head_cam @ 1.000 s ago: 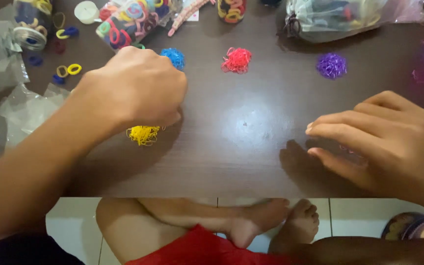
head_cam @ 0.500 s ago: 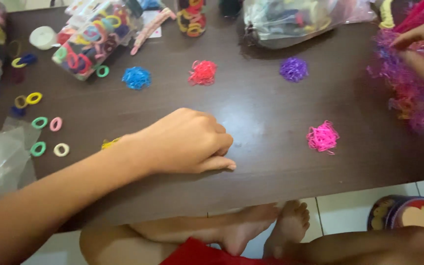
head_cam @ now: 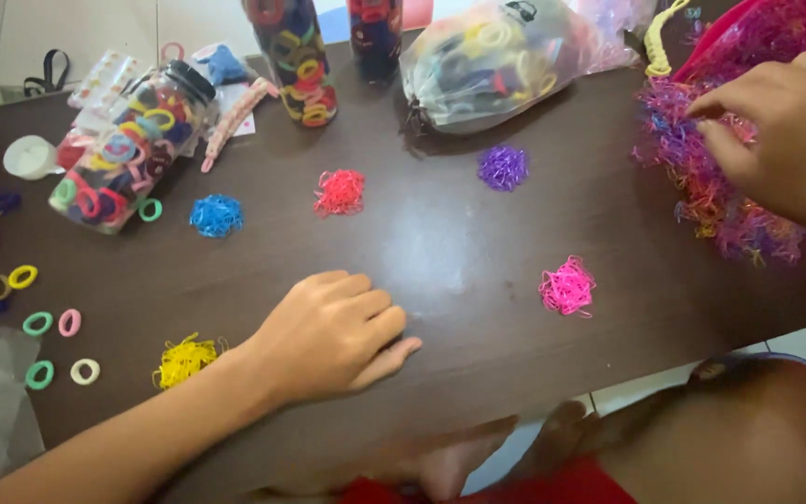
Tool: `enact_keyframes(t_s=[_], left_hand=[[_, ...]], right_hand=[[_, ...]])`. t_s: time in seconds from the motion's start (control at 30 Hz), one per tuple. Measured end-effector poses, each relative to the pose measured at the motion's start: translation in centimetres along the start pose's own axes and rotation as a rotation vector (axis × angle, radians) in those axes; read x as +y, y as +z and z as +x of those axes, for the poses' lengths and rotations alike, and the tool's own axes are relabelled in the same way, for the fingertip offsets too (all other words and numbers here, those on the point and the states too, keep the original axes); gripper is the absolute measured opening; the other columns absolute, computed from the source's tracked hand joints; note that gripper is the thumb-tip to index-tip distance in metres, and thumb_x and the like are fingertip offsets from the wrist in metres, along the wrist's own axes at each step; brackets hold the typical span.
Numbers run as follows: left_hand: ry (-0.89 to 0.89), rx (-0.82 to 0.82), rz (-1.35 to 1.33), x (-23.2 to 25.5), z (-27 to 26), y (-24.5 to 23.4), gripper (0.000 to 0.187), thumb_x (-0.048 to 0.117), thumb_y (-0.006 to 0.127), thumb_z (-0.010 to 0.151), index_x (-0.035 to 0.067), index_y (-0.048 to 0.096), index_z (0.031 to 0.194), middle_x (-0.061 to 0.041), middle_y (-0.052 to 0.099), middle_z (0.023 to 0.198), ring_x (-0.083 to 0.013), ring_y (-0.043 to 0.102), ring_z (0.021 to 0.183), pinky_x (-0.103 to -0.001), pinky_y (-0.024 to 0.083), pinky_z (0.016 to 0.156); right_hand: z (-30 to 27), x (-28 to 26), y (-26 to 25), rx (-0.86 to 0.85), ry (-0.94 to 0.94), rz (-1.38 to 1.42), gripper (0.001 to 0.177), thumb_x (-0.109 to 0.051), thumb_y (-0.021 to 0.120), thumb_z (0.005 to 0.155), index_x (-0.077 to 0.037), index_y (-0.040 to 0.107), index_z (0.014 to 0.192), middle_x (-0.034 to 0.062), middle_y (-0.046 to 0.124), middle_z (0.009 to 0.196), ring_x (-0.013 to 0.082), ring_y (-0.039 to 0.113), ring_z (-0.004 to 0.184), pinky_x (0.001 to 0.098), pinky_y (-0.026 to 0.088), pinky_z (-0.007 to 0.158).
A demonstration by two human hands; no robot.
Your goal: Sorting small colored elastic loom bands from a large basket into separate piles on a table by color.
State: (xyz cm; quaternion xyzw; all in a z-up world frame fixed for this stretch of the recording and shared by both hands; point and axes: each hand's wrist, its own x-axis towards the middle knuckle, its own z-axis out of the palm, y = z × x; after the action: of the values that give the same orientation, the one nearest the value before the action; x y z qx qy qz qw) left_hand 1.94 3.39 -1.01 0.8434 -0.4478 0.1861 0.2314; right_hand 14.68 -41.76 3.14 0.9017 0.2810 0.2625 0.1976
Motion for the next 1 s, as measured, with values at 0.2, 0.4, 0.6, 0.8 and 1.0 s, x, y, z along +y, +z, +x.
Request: enact_keyframes(t_s=[0.2,0.4,0.6,0.8,1.0], left_hand=[[-0.033,-0.067,-0.015,0.2,0.0,0.0,0.024,0.023,0.075,0.09,0.013,0.058,0.076,-0.003,0.054,0.071,-0.021,0.052,0.064,-0.034,0.047,0.062],[-0.039,-0.109,0.018,0.1,0.2,0.0,0.023,0.025,0.072,0.093,0.014,0.058,0.079,-0.003,0.054,0.075,-0.0219,0.053,0.068,-0.034,0.047,0.067],[-0.046,-0.141,0.018,0.1,0.1,0.1,0.023,0.027,0.071,0.096,0.014,0.059,0.08,-0.002,0.056,0.074,-0.0197,0.053,0.067,-0.034,0.046,0.065],[-0.045,-0.098,0.012,0.2,-0.1,0.1,0.022,0.026,0.071,0.094,0.014,0.058,0.08,-0.002,0.054,0.075,-0.0211,0.053,0.068,-0.034,0.047,0.068],[-0.045,-0.116,0.007,0.3,-0.1,-0.1,0.023,0.025,0.071,0.096,0.013,0.06,0.08,-0.003,0.056,0.074,-0.0201,0.053,0.067,-0.034,0.047,0.067]], right_hand=[[1.3,1.3,6.2,-0.165,0.142,-0.364,0.019,-0.051,0.058,0.12,-0.047,0.073,0.129,-0.0224,0.076,0.116,0.0006,0.061,0.088,0.0131,0.055,0.067],[3.1,-0.5,6.3,-0.098,0.103,-0.1,0.016,-0.044,0.069,0.11,-0.032,0.079,0.112,-0.0108,0.074,0.105,0.0126,0.062,0.092,0.0243,0.055,0.078],[4.0,-0.9,5.8,-0.273,0.083,-0.298,0.033,-0.069,0.055,0.106,-0.043,0.074,0.115,-0.0176,0.075,0.105,0.006,0.061,0.087,0.0208,0.049,0.078],[4.0,-1.4,5.9,-0.195,0.073,-0.27,0.024,-0.052,0.063,0.101,-0.03,0.071,0.105,-0.0124,0.073,0.102,0.0129,0.066,0.092,0.025,0.054,0.084],[4.9,-1.9,5.2,-0.325,0.109,-0.268,0.026,-0.054,0.061,0.103,-0.032,0.072,0.108,-0.0124,0.075,0.106,0.0115,0.068,0.092,0.0275,0.055,0.089]])
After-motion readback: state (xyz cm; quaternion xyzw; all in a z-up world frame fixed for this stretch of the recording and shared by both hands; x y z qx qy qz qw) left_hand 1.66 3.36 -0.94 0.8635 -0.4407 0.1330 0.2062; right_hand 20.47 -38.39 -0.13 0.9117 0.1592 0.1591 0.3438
